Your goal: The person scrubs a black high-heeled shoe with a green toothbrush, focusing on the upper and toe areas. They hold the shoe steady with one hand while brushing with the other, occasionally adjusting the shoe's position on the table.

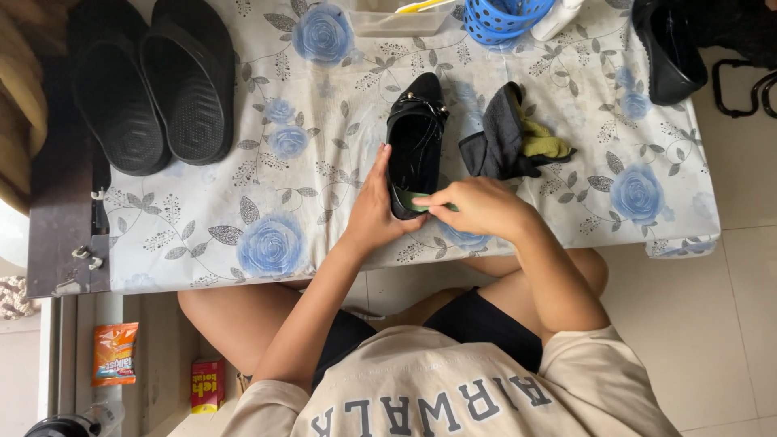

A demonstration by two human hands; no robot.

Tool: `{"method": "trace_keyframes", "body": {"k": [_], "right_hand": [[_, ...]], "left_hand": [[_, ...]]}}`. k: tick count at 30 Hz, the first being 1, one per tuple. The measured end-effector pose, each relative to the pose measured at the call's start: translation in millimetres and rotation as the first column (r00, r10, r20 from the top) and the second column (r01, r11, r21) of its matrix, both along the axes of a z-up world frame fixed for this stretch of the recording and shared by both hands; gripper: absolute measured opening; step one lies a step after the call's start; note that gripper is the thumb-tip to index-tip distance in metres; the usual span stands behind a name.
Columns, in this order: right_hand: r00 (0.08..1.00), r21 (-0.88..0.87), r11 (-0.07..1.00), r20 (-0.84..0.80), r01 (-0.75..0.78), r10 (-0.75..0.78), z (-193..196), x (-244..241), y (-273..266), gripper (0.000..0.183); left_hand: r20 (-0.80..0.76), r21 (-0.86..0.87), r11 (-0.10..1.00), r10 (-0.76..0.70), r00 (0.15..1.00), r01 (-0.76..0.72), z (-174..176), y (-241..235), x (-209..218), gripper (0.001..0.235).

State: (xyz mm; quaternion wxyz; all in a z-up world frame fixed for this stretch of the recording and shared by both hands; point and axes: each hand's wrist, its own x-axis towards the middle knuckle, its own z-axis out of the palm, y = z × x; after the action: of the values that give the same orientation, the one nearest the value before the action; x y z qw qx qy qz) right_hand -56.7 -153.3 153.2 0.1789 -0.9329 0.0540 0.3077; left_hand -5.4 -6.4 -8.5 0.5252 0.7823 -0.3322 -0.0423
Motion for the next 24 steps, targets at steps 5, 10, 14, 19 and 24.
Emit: {"method": "trace_keyframes", "body": {"k": [5,10,14,19,24], "right_hand": [[0.961,-0.148,0.981,0.261,0.129,-0.087,-64,24,-20,0.029],[0.962,-0.002,0.992,0.245,0.124,-0.119,-35,15,0,0.029],[0.992,-0.096,0.989,0.076,0.109,-0.102,-29,4,0,0.033],[0.867,-0.331,0.906,0.493,0.264,-0.072,-110,46,-3,0.041],[0.964,-0.282,0.957,0.264,0.062,0.015,-91,17,15,0.054]], "left_hand": [[-0.002,0.020,1.000,-0.015,1.000,0.015,-4,0,2,0.113],[0.001,0.042,0.999,-0.014,1.000,0.014,-3,0,3,0.113],[-0.020,0.042,0.999,-0.007,1.000,0.007,1,1,2,0.114],[0.002,0.043,0.999,-0.019,1.000,0.019,3,0,2,0.112],[0.002,0.033,0.999,-0.036,0.999,0.036,-4,2,3,0.117]]}}
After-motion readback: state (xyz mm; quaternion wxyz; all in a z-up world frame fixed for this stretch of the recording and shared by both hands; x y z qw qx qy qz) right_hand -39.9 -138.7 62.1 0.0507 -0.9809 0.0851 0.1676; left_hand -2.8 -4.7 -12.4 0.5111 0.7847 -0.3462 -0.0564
